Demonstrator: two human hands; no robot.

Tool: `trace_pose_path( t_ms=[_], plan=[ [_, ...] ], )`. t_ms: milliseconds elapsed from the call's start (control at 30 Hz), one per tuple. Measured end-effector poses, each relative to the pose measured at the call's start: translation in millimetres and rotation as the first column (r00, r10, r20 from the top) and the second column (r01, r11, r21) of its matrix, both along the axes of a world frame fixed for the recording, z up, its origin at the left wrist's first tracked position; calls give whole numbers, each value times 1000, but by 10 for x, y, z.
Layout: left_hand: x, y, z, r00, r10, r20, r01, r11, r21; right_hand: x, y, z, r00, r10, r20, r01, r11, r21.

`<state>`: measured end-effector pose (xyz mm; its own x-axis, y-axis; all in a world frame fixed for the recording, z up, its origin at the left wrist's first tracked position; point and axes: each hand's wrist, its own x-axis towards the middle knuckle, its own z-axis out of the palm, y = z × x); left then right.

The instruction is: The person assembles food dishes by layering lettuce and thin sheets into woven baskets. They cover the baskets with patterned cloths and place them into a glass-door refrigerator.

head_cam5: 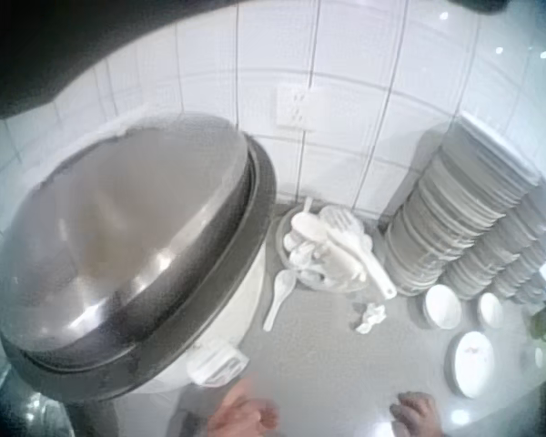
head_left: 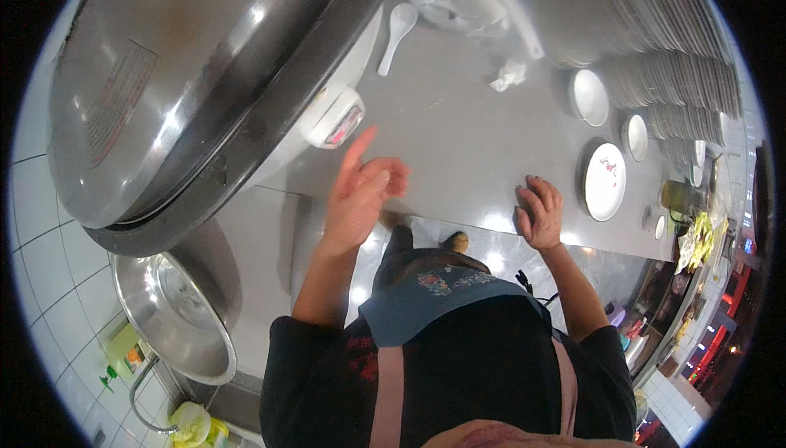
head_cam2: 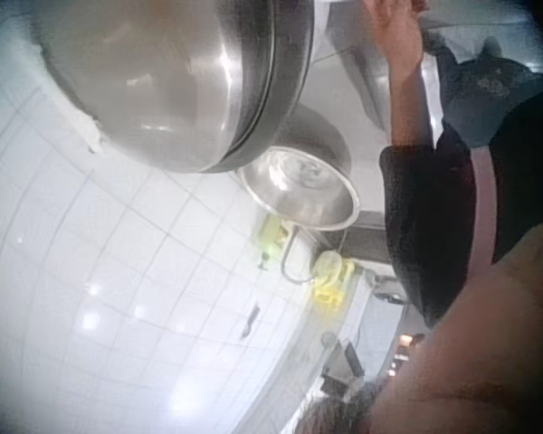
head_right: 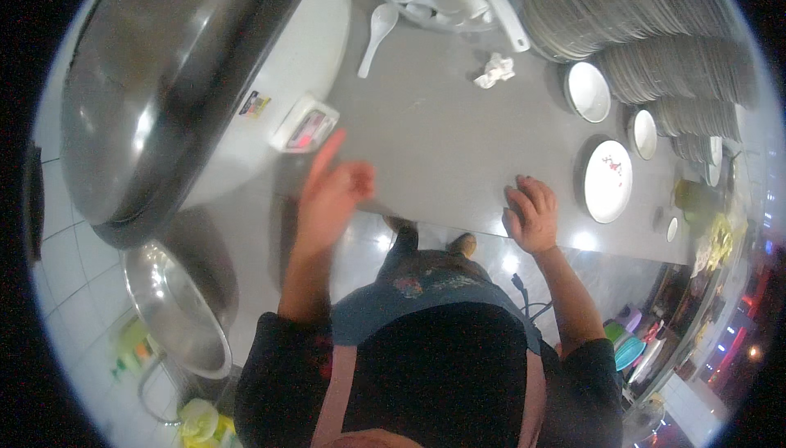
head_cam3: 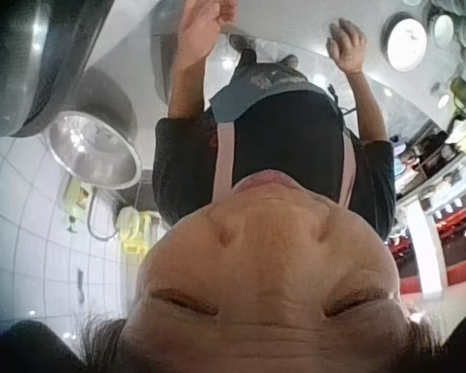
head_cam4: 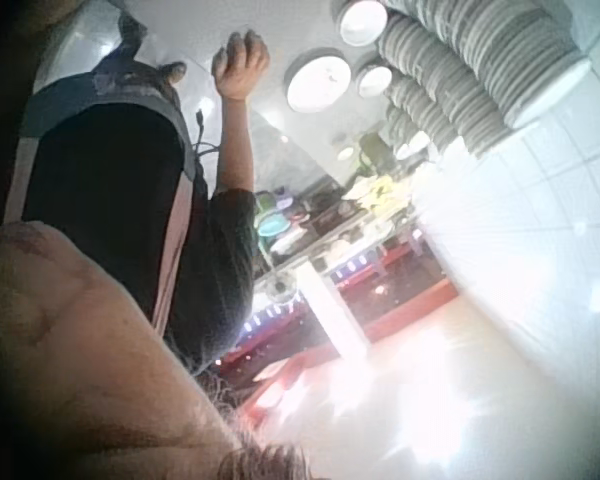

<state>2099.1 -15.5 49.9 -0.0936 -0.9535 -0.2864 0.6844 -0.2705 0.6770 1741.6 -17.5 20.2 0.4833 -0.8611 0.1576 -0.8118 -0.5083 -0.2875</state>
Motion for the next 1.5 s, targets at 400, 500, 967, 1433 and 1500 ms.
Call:
trace_pose_path(
  t_ms=[400, 500, 967, 1433, 1500],
  plan=[
    [39, 32, -25, 988, 72, -137, -73, 997, 0, 77, -15, 28, 1000, -14, -19, 14, 1000, 14],
    [7, 43, -56, 924, 103, -368, -110, 994, 1, 67, 3, 22, 999, -19, -33, 20, 1000, 24],
    [-121, -20, -193, 774, 185, -606, -214, 977, 25, 14, -6, -55, 998, -22, -52, 23, 999, 25],
    [-174, -125, -157, 811, 323, -488, -314, 944, 103, 12, 58, 86, 996, -13, 89, 17, 999, -52],
    [-185, -116, -205, 843, 315, -435, -304, 948, 96, -55, 87, 42, 990, -7, 143, 18, 997, -71]
  ],
)
